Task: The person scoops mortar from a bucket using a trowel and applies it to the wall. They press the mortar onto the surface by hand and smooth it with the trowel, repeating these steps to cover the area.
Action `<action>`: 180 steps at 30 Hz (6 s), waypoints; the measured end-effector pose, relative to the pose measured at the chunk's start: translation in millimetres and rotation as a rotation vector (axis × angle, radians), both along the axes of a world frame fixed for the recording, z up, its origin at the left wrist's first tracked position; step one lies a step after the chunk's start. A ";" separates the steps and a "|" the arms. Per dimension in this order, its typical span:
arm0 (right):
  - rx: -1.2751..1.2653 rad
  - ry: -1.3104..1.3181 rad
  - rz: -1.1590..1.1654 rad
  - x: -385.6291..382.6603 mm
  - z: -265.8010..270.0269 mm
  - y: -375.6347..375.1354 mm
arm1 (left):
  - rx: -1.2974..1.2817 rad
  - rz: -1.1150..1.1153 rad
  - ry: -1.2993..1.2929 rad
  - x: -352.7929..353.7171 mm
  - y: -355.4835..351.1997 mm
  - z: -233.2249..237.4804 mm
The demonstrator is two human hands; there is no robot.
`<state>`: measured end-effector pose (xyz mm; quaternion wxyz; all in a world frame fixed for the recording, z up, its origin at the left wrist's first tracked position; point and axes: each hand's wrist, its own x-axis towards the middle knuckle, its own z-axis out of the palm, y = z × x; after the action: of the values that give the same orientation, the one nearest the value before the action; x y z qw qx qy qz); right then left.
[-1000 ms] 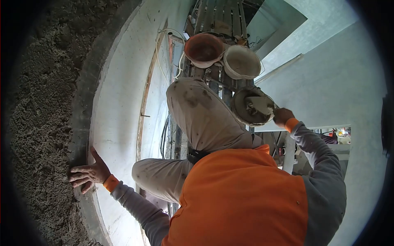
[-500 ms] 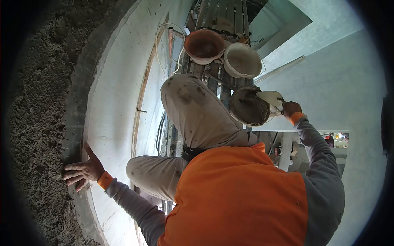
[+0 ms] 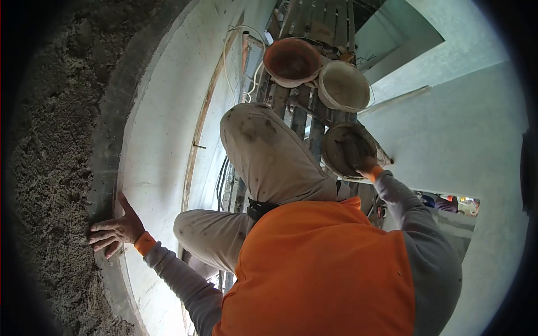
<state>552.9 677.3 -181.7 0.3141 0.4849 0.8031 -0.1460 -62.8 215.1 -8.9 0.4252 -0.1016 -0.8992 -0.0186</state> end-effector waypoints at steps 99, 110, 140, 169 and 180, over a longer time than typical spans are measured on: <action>-2.154 2.122 -0.371 -576.8 381.6 112.2 | -0.183 0.358 0.023 16.0 22.1 11.9; 0.704 2.080 -0.623 -705.6 269.2 211.4 | -0.172 0.332 0.041 19.2 29.8 16.2; -0.426 1.977 -0.394 -749.3 311.6 200.0 | -0.130 0.284 0.045 13.4 20.8 12.2; -1.335 2.286 -0.330 -570.5 419.5 118.0 | -0.114 0.266 0.048 15.2 20.0 11.3; 0.364 1.890 -0.144 -654.2 306.7 87.1 | -0.112 0.268 0.029 14.2 17.7 11.2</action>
<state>-101.3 764.4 125.0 -0.5518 0.2563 0.7030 -0.3682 -48.6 232.8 2.2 0.4306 -0.0047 -0.8980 0.0902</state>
